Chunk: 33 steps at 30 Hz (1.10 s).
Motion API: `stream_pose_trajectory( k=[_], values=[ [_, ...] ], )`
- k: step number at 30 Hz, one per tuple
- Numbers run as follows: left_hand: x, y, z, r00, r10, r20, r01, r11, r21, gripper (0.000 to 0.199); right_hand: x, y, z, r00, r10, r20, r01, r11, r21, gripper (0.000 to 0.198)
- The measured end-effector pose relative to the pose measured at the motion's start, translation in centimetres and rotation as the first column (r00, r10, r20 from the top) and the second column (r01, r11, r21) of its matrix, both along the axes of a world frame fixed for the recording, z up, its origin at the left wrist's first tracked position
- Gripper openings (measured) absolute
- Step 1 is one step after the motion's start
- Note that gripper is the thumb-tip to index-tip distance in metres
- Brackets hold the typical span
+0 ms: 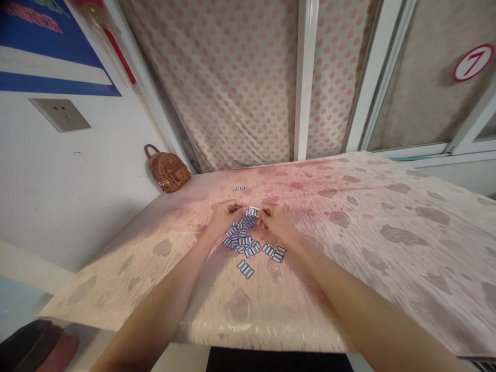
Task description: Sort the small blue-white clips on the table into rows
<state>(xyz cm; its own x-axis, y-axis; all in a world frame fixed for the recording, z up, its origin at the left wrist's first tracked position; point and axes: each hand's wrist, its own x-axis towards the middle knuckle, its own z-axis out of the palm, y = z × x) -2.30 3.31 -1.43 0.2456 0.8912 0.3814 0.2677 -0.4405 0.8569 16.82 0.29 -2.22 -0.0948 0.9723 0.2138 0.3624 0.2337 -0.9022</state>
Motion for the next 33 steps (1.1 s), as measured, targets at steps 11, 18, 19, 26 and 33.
stream_pose_trajectory(
  k=[11, 18, 19, 26, 33],
  values=[
    [0.4, -0.2, -0.3, 0.993, -0.059, 0.099, 0.066, 0.995, -0.078, 0.013, -0.1, -0.9, 0.8, 0.993, -0.018, 0.121, 0.010, 0.998, 0.068, 0.028],
    [0.7, -0.1, -0.6, 0.994, -0.043, 0.098, 0.052, 0.995, -0.090, 0.010, -0.2, -1.0, 1.0, 0.976, -0.013, 0.219, -0.003, 0.997, 0.073, 0.027],
    [0.7, 0.0, -0.6, 0.995, -0.033, 0.094, 0.041, 0.996, -0.084, 0.010, -0.2, -1.0, 1.0, 0.973, -0.032, 0.228, 0.013, 0.996, 0.086, 0.023],
    [0.7, -0.3, -0.4, 0.992, 0.056, 0.117, -0.045, 0.994, -0.096, 0.012, -0.2, -1.0, 0.9, 0.932, -0.136, 0.335, 0.023, 0.947, 0.320, 0.044],
    [1.2, -1.0, 0.1, 0.989, 0.050, 0.141, -0.035, 0.994, -0.107, 0.013, -0.2, -1.1, 0.9, 0.892, -0.067, 0.447, -0.108, 0.929, 0.354, 0.029]
  ],
)
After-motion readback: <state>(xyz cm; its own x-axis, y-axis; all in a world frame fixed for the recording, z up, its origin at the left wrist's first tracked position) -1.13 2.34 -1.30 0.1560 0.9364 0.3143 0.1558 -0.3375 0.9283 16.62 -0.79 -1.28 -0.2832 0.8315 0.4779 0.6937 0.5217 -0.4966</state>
